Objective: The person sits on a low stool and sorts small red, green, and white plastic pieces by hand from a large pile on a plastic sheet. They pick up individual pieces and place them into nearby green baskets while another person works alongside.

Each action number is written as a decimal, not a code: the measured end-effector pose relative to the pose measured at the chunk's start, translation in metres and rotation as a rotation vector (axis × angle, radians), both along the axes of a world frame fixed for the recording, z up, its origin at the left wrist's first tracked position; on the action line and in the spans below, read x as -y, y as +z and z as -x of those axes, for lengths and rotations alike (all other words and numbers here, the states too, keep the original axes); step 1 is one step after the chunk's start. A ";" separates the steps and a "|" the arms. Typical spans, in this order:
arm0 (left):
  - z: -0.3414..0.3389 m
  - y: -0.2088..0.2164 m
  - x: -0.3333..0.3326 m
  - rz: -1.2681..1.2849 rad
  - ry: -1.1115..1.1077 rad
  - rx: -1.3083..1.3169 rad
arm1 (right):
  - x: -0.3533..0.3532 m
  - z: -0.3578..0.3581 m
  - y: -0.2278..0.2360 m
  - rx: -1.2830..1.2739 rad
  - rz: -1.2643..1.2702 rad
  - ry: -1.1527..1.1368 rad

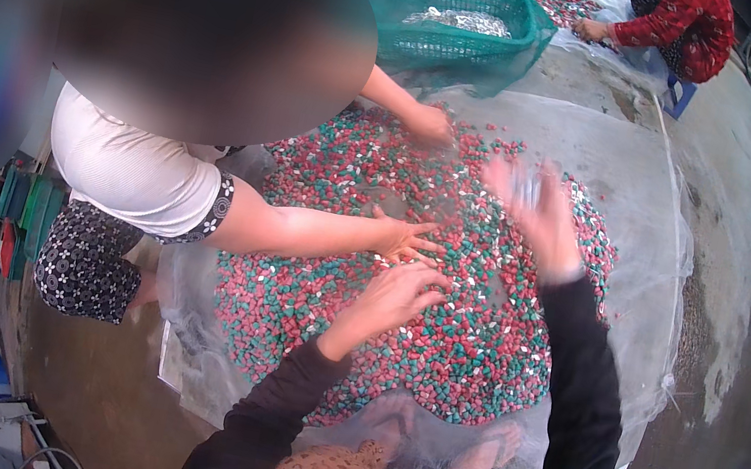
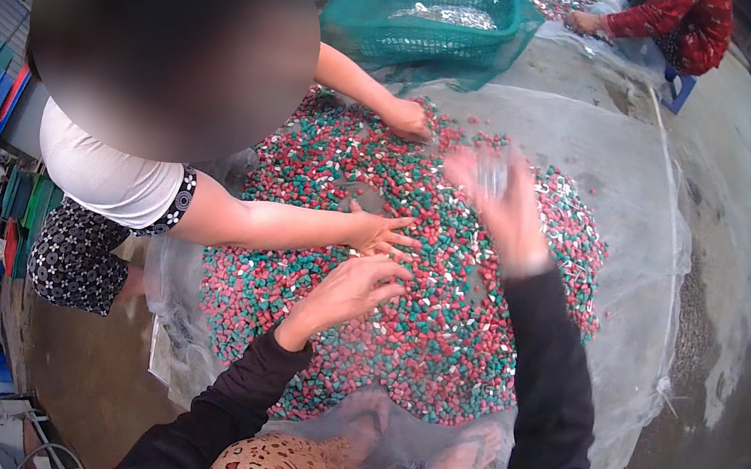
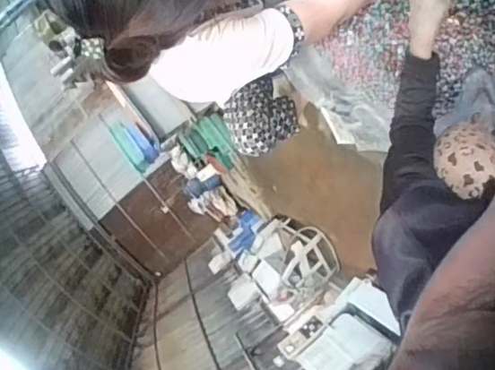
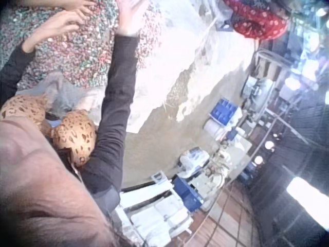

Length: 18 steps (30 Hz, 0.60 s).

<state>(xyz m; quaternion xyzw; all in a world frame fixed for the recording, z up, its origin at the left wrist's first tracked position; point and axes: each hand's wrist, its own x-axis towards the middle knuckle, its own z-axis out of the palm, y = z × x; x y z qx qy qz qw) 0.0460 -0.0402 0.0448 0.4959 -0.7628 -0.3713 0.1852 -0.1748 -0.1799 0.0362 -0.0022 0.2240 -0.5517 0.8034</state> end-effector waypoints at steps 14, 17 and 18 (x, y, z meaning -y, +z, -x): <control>0.052 -0.052 -0.002 -0.114 -0.191 0.081 | -0.074 0.202 -0.059 -0.971 0.043 0.035; 0.081 -0.072 0.031 0.005 -0.405 0.304 | -0.132 0.245 -0.090 -1.557 -0.115 0.403; 0.090 -0.083 0.043 0.096 -0.415 0.424 | -0.144 0.254 -0.103 -1.787 -0.029 0.627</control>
